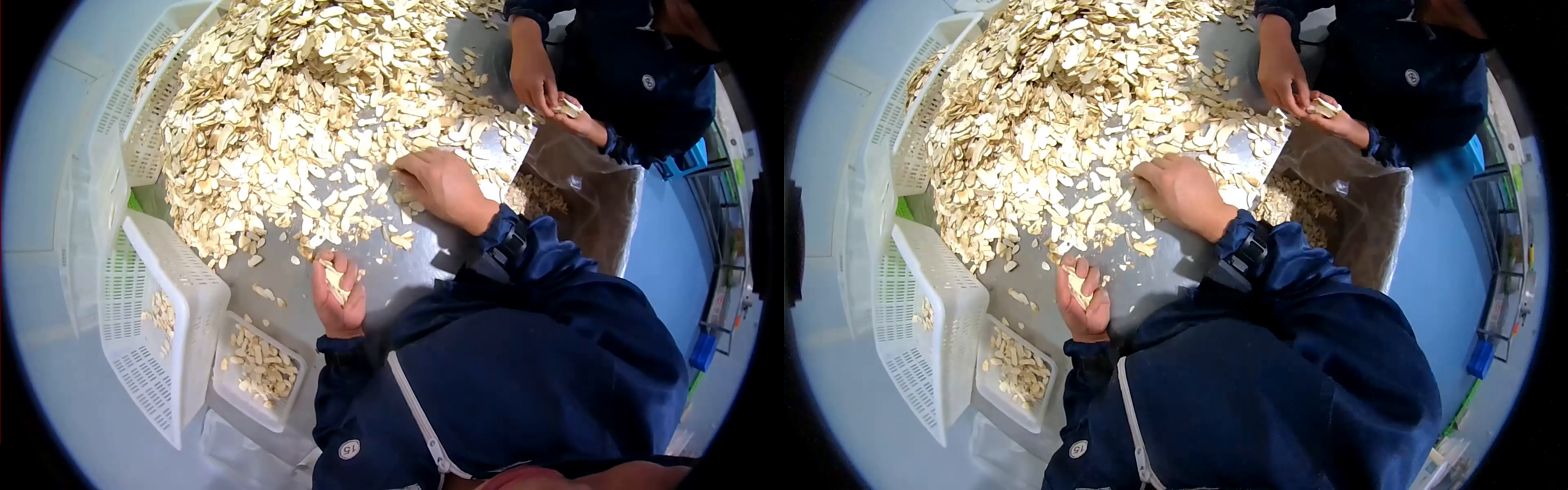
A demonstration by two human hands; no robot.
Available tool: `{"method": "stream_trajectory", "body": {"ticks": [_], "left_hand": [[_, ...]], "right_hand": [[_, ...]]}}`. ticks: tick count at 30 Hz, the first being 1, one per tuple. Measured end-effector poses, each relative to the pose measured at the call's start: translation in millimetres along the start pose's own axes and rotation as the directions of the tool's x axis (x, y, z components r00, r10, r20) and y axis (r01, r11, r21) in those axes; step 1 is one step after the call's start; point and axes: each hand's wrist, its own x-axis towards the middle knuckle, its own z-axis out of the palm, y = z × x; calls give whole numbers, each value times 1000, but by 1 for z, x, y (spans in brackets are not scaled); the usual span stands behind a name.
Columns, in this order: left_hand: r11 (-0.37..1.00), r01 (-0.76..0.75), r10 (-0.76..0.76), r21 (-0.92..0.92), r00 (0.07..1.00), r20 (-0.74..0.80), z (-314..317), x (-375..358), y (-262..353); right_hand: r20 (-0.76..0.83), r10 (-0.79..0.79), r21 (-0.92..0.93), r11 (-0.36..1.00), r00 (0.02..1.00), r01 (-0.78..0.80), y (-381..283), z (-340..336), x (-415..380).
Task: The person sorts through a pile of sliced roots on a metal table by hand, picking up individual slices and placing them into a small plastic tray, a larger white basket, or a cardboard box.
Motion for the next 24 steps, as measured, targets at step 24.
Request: {"method": "stream_trajectory", "body": {"ticks": [24], "left_hand": [[955, -70, 82, 288, 996, -29, -1, 1, -2]], "right_hand": [[472, 167, 655, 591, 866, -471, -43, -14, -21]]}}
